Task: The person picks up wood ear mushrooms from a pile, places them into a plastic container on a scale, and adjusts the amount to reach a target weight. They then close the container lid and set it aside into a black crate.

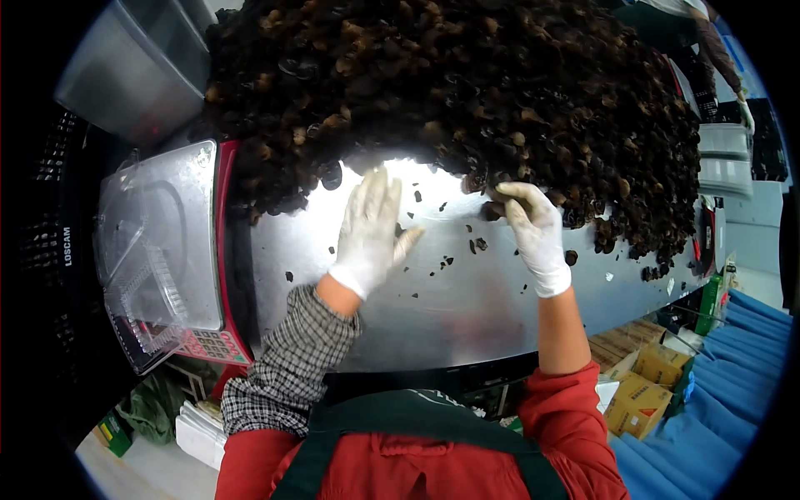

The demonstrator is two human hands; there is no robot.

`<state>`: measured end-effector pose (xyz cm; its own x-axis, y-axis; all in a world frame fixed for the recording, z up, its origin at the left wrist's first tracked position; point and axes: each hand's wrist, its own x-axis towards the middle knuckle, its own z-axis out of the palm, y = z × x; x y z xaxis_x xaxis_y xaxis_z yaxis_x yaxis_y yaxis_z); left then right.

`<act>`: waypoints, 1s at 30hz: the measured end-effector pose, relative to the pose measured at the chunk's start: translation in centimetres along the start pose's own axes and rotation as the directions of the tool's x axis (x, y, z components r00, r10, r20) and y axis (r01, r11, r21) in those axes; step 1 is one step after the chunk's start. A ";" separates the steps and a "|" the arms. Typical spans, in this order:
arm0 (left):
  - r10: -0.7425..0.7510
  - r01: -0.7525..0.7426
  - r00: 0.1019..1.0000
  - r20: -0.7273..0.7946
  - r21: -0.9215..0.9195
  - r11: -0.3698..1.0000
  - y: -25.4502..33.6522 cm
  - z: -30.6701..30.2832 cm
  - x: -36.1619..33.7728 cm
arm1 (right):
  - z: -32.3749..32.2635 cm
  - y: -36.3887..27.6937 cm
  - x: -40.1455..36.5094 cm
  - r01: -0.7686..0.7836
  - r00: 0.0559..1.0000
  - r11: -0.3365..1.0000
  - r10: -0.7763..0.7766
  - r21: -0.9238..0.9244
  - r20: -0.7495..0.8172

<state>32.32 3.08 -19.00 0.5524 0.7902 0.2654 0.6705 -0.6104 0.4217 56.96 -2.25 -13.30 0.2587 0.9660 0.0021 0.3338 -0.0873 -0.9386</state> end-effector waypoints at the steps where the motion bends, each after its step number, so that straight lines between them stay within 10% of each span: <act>1: -0.040 0.037 0.998 0.048 0.072 0.997 -0.3 0.5 0.9 | -1.0 -0.4 -1.0 -0.002 1.000 0.999 0.002 -0.040 0.000; 6: 0.225 -0.204 0.926 0.302 -0.102 0.974 3.9 0.3 -0.4 | -2.4 1.4 -6.5 -0.149 0.987 0.979 0.139 0.139 0.083; 10: 0.174 -0.155 0.983 0.055 -0.253 0.955 2.9 -1.0 -2.5 | -2.8 1.3 -7.5 0.025 1.000 0.960 -0.026 -0.280 0.001; 15: -0.034 0.033 0.992 0.118 0.010 0.999 0.0 -0.4 1.1 | -3.3 5.0 -6.7 0.215 0.955 0.713 -0.296 -0.667 -0.009; 19: 0.180 -0.164 0.930 0.320 -0.076 0.984 2.7 0.8 -0.1 | -0.5 4.9 -8.1 0.230 0.967 0.703 -0.241 -0.673 0.079; 23: 0.159 -0.114 0.980 0.119 -0.319 0.941 3.6 0.8 -2.2 | -1.7 4.4 -8.6 0.274 0.958 0.802 -0.276 -0.531 0.077; 30: 0.204 -0.195 0.978 0.045 -0.149 0.969 4.3 0.9 1.1 | -5.3 6.6 -4.1 0.176 0.916 0.692 -0.376 -0.700 -0.140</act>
<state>36.28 1.30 -17.67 0.6996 0.6456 0.3062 0.4681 -0.7379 0.4863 62.89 -8.05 -17.73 0.2389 0.8835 0.4029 0.9111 -0.0605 -0.4077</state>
